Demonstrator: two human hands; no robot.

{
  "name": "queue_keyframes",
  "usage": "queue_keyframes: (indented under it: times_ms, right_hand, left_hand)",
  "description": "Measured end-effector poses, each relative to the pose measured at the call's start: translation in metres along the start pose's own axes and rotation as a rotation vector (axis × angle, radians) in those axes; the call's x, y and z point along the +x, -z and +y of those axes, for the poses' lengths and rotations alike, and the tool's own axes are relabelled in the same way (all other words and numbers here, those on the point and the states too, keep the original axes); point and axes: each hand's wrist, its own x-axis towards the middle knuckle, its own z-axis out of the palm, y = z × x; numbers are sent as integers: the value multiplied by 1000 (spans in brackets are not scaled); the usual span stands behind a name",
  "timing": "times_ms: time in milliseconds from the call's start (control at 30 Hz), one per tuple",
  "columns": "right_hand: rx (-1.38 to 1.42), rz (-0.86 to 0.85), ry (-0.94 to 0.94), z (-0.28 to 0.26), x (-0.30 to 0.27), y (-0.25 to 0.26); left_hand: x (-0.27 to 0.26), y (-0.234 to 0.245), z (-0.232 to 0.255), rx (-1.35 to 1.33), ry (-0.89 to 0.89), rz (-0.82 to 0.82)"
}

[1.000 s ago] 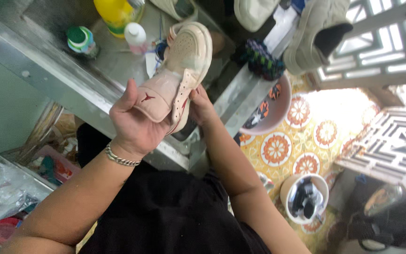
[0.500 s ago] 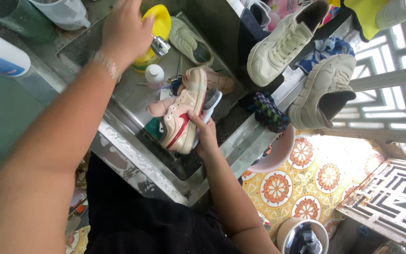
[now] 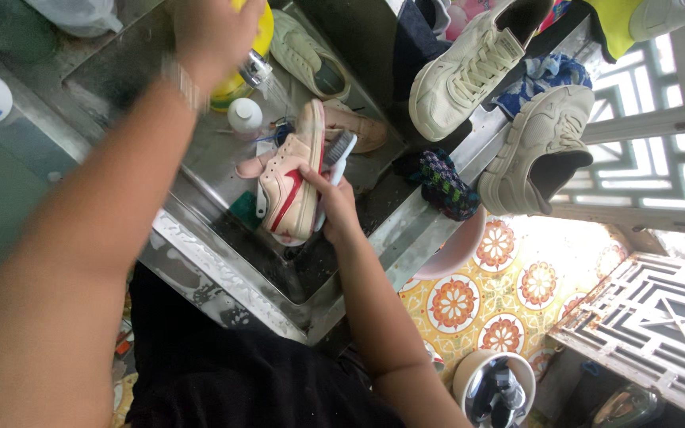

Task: The person cleans several sneakers by hand using a small brush and a cleaning solution, scrubbing the soles and the upper materials of different shoes at a sink and under running water.

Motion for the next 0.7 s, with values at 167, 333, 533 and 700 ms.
queue_keyframes:
  times_ms: [167, 333, 533, 700]
  right_hand:
    - [-142, -18, -34, -22, 28, -11]
    - [-277, -82, 29, -22, 50, -19]
    - [-325, -80, -32, -21, 50, -20]
    - [-195, -182, -57, -22, 49, -11]
  left_hand:
    - [-137, 12, 37, -601, 499, -86]
    - [-190, -25, 9, -807, 853, 1]
    - [-181, -42, 1, -817, 913, -313]
    - [-178, -57, -11, -989, 906, -355]
